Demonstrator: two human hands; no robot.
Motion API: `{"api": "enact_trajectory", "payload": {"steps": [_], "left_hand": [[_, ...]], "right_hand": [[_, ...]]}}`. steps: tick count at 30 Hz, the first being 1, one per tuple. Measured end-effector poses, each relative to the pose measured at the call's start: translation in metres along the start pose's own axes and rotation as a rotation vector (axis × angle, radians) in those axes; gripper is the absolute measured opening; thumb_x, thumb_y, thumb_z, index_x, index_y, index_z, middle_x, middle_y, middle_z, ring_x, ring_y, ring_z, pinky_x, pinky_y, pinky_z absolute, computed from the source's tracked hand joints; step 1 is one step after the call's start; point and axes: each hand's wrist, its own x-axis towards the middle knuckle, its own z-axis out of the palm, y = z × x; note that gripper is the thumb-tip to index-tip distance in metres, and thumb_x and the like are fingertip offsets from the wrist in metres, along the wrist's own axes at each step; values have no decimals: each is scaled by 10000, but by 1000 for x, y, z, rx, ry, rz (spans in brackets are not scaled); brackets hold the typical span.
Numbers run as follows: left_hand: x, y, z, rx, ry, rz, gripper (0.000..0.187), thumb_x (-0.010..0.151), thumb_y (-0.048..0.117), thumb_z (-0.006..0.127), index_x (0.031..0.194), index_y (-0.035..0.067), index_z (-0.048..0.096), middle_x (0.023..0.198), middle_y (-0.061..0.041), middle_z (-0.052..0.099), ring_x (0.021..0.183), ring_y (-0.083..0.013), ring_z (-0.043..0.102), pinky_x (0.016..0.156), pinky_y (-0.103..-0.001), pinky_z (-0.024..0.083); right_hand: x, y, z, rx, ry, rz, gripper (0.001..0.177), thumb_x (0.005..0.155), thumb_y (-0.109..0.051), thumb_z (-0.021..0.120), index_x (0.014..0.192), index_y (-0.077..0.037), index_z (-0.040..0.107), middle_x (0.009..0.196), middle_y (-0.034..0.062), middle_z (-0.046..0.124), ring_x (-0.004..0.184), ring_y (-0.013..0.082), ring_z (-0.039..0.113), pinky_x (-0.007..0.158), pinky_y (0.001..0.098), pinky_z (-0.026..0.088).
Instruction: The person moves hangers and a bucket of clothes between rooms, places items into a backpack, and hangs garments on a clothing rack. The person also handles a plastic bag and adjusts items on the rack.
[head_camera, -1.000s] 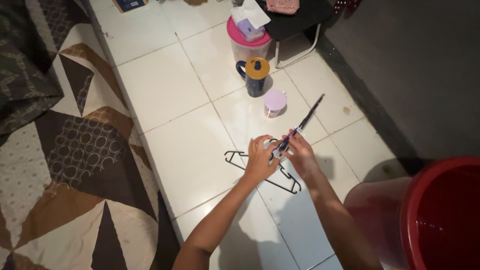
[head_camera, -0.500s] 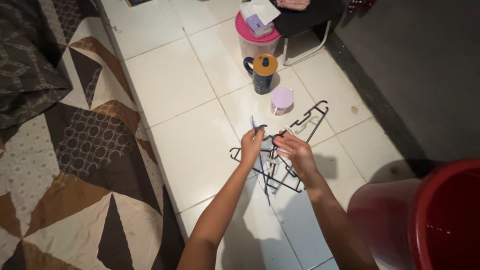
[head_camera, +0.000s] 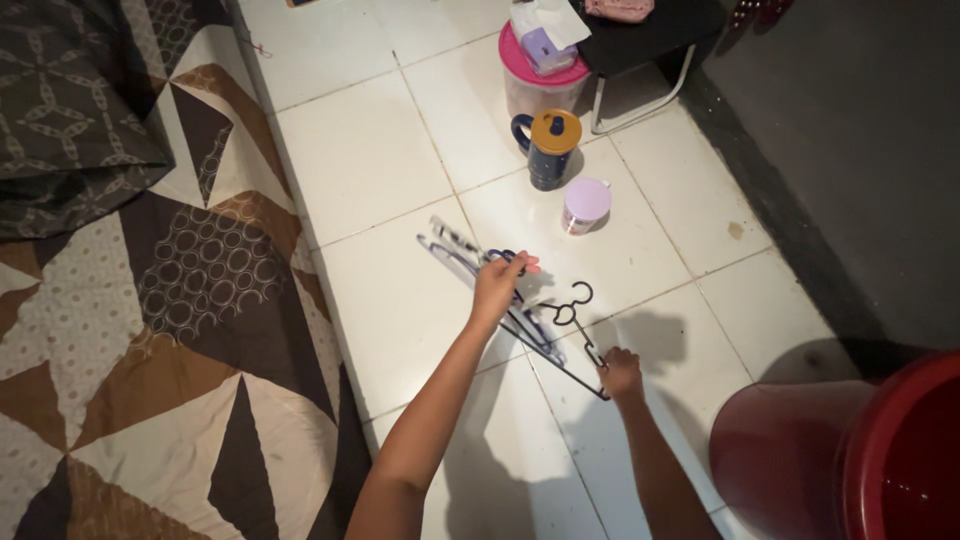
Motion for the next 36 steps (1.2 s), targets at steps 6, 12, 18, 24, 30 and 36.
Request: {"api": "enact_trajectory", "payload": {"steps": [6,12,18,24,30,36], "left_hand": [[-2,18,10,281,172,-189,382,942,417,573,1143,189,804,814,15,784,556,-100,495,607,-334,455],[21,14,20,353,303,45,491,994,545,657,1139,98,799,970,-61,786,855,-62,629,826,-288,471],[73,59,29,25,233,-61,502,971,478,687,1139,28,834,901,-353,671,709,-211,511,720,-408,425],[55,179,91,175,123,-13,467,960,507,592,909,109,831,896,-46,799,823,-212,730,852,-406,540],[11,241,191,511,-139,-59,581,1020,549,362,836,197,785,928,2,772,1084,-239,664,1191,-671,-45],[-64,231,279,660,-222,-65,488,1036,465,431,752,171,697,839,-10,703,1168,-207,584,1203,-681,-59]], "right_hand": [[33,-20,-60,581,51,-91,324,775,-230,785,982,-61,602,809,138,633,736,328,655,649,424,540],[21,-92,-139,386,295,-398,190,902,-141,670,1062,-75,592,681,68,619,605,270,658,549,374,506],[10,-124,-218,106,427,-725,328,917,-106,735,1228,-74,636,917,108,658,841,279,676,748,385,541],[-9,-57,-363,290,420,-609,513,792,-163,799,1265,-54,629,1290,181,580,1173,428,567,1030,479,433],[-89,116,-495,295,559,-41,425,854,-226,789,1239,-100,657,1262,149,668,1227,353,590,1075,470,464],[-240,197,-517,160,285,997,909,737,-279,930,1465,-48,436,1487,276,382,1373,465,383,1092,617,396]]}}
